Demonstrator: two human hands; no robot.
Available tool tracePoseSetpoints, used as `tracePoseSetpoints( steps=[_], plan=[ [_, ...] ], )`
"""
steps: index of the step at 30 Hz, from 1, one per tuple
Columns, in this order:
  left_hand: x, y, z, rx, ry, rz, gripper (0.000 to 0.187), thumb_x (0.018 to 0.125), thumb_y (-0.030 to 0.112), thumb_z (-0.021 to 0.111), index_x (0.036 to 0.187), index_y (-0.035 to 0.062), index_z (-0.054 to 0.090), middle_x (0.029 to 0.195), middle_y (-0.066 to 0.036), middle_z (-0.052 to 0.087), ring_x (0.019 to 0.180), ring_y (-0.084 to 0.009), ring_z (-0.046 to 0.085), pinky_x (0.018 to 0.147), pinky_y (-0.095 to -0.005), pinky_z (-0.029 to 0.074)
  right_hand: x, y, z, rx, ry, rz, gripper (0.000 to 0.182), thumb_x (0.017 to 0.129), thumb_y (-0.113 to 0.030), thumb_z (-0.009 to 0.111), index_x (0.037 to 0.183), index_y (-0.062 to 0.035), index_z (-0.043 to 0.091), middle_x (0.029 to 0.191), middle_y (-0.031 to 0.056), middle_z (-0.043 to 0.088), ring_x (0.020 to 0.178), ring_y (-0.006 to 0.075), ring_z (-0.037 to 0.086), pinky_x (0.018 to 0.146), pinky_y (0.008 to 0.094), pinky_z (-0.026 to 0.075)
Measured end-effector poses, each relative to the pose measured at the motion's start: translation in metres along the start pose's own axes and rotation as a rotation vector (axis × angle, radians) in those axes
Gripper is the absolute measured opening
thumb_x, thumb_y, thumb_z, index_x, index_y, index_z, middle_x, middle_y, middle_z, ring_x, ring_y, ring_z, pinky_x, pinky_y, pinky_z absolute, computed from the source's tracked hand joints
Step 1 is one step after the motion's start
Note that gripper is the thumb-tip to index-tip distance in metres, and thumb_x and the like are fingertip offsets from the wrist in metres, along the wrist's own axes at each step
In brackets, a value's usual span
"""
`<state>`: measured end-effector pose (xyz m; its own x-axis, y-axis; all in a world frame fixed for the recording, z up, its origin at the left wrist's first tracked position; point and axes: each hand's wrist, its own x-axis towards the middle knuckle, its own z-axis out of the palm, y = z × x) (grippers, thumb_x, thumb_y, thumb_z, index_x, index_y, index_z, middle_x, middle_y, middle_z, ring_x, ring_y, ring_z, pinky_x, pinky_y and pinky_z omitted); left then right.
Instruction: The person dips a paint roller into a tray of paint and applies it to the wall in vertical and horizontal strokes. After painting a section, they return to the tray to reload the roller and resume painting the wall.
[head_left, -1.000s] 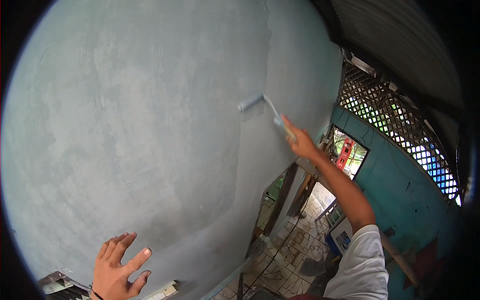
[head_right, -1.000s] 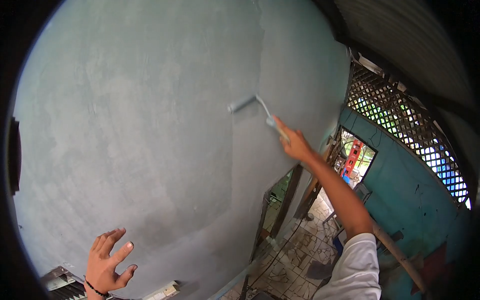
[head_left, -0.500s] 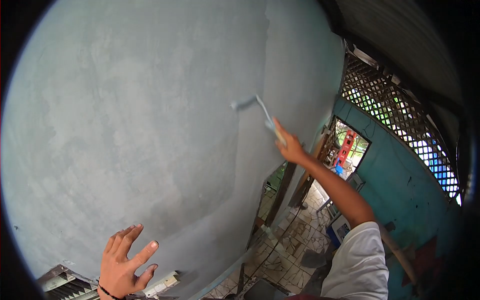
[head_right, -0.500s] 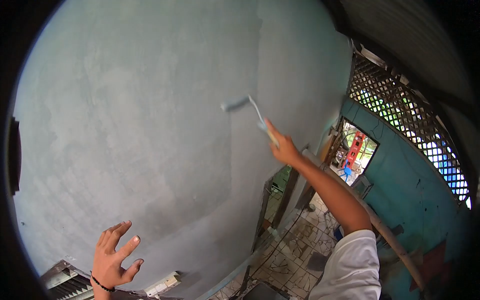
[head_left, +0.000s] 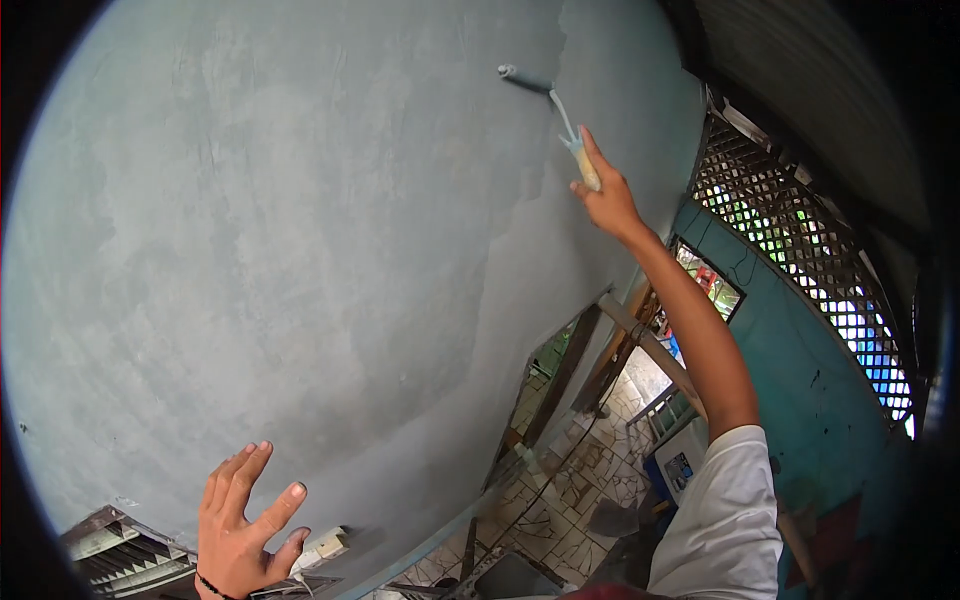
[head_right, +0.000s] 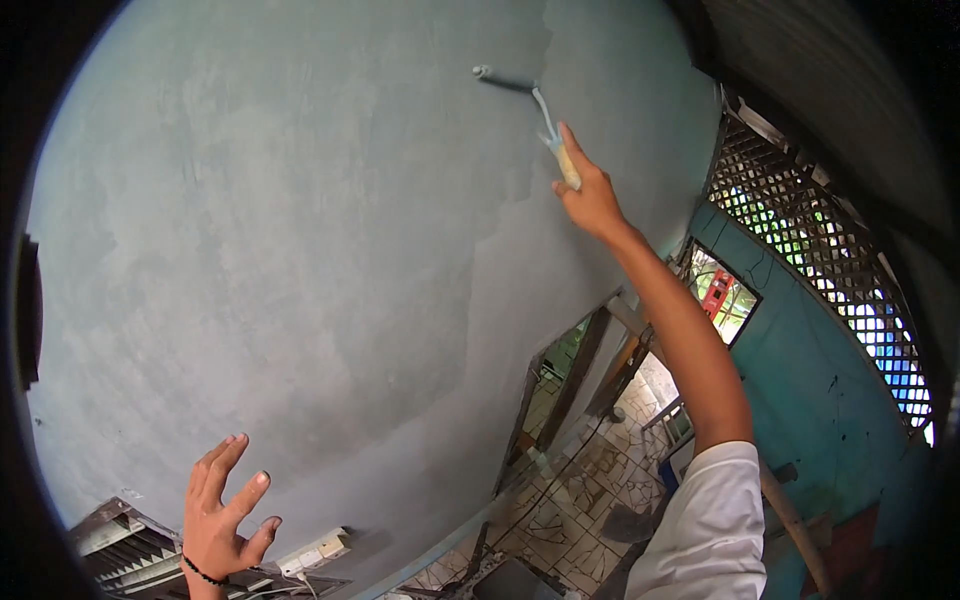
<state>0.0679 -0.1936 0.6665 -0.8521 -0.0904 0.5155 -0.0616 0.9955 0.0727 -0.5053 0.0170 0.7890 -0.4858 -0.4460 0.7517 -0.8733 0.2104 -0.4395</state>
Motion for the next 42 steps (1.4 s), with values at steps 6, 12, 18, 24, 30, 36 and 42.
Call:
tracePoseSetpoints(
  steps=[6, 12, 18, 24, 30, 36, 42],
  plan=[
    [-0.003, 0.005, 0.004, 0.019, 0.002, -0.048, 0.083, 0.071, 0.019, 0.08, 0.149, 0.0281, 0.056, 0.156, -0.024, 0.05, 0.133, -0.0515, 0.054, 0.104, -0.0582, 0.047, -0.107, 0.093, 0.048, -0.101, -0.06, -0.122, 0.091, 0.093, 0.001, 0.062, 0.17, -0.0262, 0.022, 0.148, 0.0321, 0.056, 0.135, 0.0503, 0.055, 0.111, 0.0473, 0.049],
    [0.001, 0.004, -0.001, 0.04, -0.02, -0.024, 0.08, 0.069, 0.019, 0.08, 0.147, 0.0263, 0.059, 0.155, -0.024, 0.051, 0.134, -0.0518, 0.053, 0.105, -0.0589, 0.046, -0.221, 0.118, 0.077, -0.031, -0.283, 0.055, 0.09, 0.093, 0.003, 0.06, 0.169, -0.027, 0.024, 0.142, 0.0303, 0.06, 0.13, 0.0523, 0.056, 0.106, 0.047, 0.051],
    [0.008, 0.011, -0.014, 0.049, -0.071, 0.032, 0.062, 0.088, 0.036, 0.07, 0.147, 0.0192, 0.059, 0.15, -0.025, 0.055, 0.134, -0.0497, 0.054, 0.107, -0.0586, 0.045, -0.148, 0.083, 0.048, -0.063, -0.113, 0.056, 0.091, 0.092, 0.004, 0.061, 0.168, -0.0327, 0.028, 0.135, 0.0282, 0.067, 0.119, 0.0469, 0.067, 0.1, 0.0432, 0.054],
    [0.006, 0.001, -0.01, -0.09, -0.078, 0.048, 0.084, 0.107, 0.067, 0.02, 0.139, 0.006, 0.069, 0.142, -0.022, 0.063, 0.136, -0.0441, 0.055, 0.112, -0.0553, 0.043, -0.067, 0.049, 0.017, -0.175, -0.052, -0.002, 0.093, 0.092, 0.004, 0.059, 0.169, -0.0329, 0.021, 0.117, 0.0348, 0.068, 0.101, 0.0513, 0.07, 0.088, 0.0454, 0.058],
    [0.001, 0.002, -0.002, -0.056, -0.102, -0.102, 0.074, 0.11, 0.058, 0.027, 0.147, 0.002, 0.059, 0.143, -0.023, 0.062, 0.134, -0.0445, 0.056, 0.11, -0.0558, 0.043, -0.198, 0.108, 0.078, -0.103, -0.176, 0.085, 0.095, 0.093, 0.006, 0.059, 0.17, -0.0322, 0.018, 0.088, 0.0323, 0.069, 0.088, 0.0554, 0.068, 0.074, 0.0519, 0.058],
    [0.013, 0.005, 0.003, -0.123, 0.021, -0.02, 0.044, 0.096, 0.017, 0.058, 0.14, 0.0143, 0.062, 0.137, -0.02, 0.064, 0.125, -0.044, 0.061, 0.1, -0.055, 0.047, -0.257, 0.101, 0.087, -0.158, -0.284, 0.225, 0.098, 0.09, 0.008, 0.06, 0.168, -0.0382, 0.022, 0.086, 0.0312, 0.069, 0.084, 0.0537, 0.069, 0.073, 0.0572, 0.058],
    [0.023, 0.0, 0.008, -0.051, 0.001, 0.084, 0.05, 0.087, 0.019, 0.069, 0.137, 0.0224, 0.066, 0.141, -0.019, 0.062, 0.127, -0.0441, 0.06, 0.1, -0.0532, 0.049, -0.161, 0.073, 0.035, -0.286, -0.202, 0.065, 0.097, 0.089, 0.008, 0.06, 0.167, -0.038, 0.024, 0.088, 0.0297, 0.071, 0.082, 0.0525, 0.07, 0.075, 0.0562, 0.058]
  ],
)
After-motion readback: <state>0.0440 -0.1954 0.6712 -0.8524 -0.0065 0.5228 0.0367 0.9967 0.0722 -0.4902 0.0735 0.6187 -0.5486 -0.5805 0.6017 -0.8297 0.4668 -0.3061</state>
